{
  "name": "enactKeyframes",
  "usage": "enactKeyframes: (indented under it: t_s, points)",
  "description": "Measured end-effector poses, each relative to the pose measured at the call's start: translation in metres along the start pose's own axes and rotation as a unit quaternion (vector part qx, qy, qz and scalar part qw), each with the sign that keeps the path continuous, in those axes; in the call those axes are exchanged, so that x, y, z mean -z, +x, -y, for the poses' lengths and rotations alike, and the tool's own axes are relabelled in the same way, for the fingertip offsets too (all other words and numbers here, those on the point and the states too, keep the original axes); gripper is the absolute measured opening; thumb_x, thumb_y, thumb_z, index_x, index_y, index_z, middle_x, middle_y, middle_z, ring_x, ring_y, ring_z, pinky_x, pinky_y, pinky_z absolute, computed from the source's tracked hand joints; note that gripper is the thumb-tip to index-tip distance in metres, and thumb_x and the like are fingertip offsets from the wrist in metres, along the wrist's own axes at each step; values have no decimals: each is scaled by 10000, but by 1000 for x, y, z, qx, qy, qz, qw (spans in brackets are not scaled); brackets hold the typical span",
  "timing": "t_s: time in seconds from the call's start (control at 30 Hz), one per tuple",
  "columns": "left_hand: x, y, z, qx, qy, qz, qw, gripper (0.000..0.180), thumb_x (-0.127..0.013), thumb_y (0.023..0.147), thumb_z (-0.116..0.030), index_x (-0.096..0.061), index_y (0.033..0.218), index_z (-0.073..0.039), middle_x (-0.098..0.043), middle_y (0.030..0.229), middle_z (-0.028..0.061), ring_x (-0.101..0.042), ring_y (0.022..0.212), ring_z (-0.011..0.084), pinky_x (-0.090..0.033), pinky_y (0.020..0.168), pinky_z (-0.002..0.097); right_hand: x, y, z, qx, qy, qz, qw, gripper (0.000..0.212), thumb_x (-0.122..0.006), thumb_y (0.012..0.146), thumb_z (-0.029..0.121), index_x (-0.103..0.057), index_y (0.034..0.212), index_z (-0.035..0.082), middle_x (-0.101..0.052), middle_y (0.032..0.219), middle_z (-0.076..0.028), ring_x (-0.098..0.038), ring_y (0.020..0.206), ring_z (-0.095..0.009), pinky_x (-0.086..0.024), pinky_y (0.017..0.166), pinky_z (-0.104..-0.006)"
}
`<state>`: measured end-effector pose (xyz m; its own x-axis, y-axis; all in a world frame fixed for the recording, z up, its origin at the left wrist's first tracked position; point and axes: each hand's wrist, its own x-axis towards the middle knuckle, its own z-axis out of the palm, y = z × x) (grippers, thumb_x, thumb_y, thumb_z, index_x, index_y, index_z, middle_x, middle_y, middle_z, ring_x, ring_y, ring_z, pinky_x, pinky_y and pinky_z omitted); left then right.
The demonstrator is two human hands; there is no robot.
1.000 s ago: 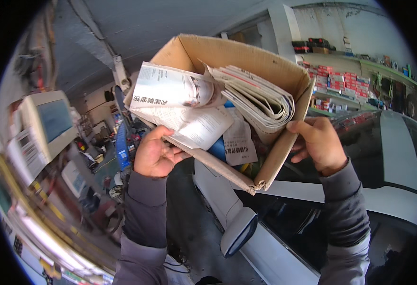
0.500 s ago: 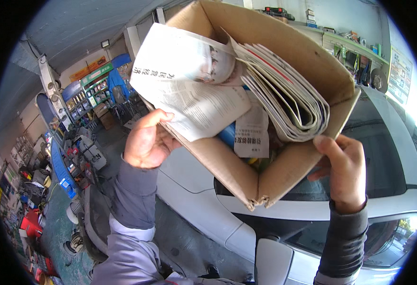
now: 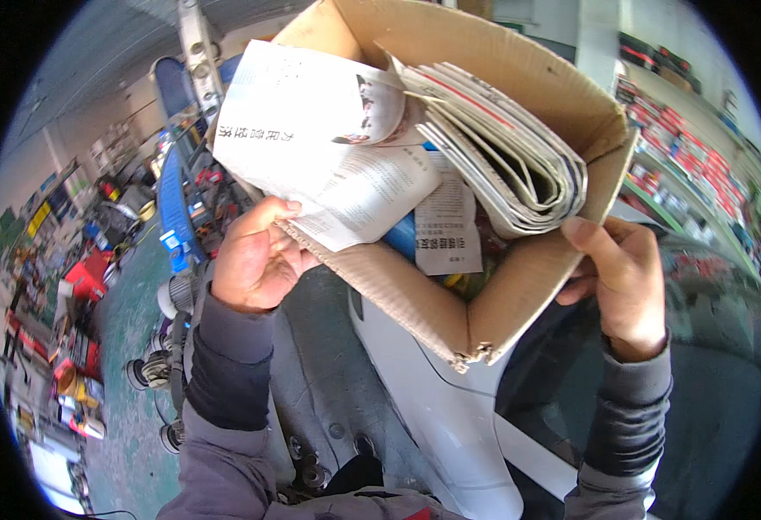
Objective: The person moves a red floor jack, picks up a metal bar, and places it against a wall. They then coil a long hose around a red pillar, carry a cardboard box to a shelf, and finally pick up and coil a power tool cord.
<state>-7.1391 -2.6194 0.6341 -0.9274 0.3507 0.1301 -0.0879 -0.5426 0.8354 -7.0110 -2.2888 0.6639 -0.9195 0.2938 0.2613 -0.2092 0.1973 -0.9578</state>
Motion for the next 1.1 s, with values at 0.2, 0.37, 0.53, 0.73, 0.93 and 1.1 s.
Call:
enactKeyframes:
  t_s: [0.2,0.37,0.53,0.73,0.93,1.1]
  points:
    - [150,55,-61,-24,47,-108,993,536,-576,877,-153,-462,1368,28,-611,1305,191,-605,1189,339,-463,1054,495,-161,141,-54,1,49,119,992,350,-677,908,243,-688,936,-106,-703,805,-120,-681,646,-150,-550,488,-245]
    - [267,119,-82,-36,78,-202,976,553,-607,855,-173,-474,1358,17,-626,1275,183,-629,1150,345,-502,1004,503,-291,247,-125,-75,97,178,976,341,-698,912,247,-691,916,-94,-677,748,-99,-646,591,-129,-550,476,-249]
    - [362,176,-99,10,96,-231,968,550,-609,851,-178,-474,1352,7,-624,1269,179,-625,1150,349,-504,1000,504,-389,306,-189,-125,159,178,963,354,-719,904,257,-688,877,-95,-650,679,-91,-632,538,-135,-530,454,-257]
    - [463,309,-83,11,67,-170,983,585,-607,842,-184,-447,1371,7,-598,1298,186,-614,1156,364,-511,967,551,-458,418,-258,-188,92,186,960,385,-707,915,295,-698,878,-88,-646,650,-84,-627,503,-135,-512,461,-250]
    - [592,491,-77,113,68,-173,976,553,-614,806,-127,-493,1338,-33,-626,1241,146,-629,1123,348,-542,901,549,-555,561,-352,-243,99,173,949,389,-710,911,299,-706,1012,-77,-708,815,-100,-679,664,-143,-574,530,-278]
    - [662,595,-92,213,88,-170,958,480,-553,857,-159,-497,1302,12,-632,1218,167,-641,1092,360,-555,879,542,-610,648,-385,-286,109,178,935,383,-691,915,278,-703,1013,-92,-728,832,-129,-722,707,-177,-587,550,-278]
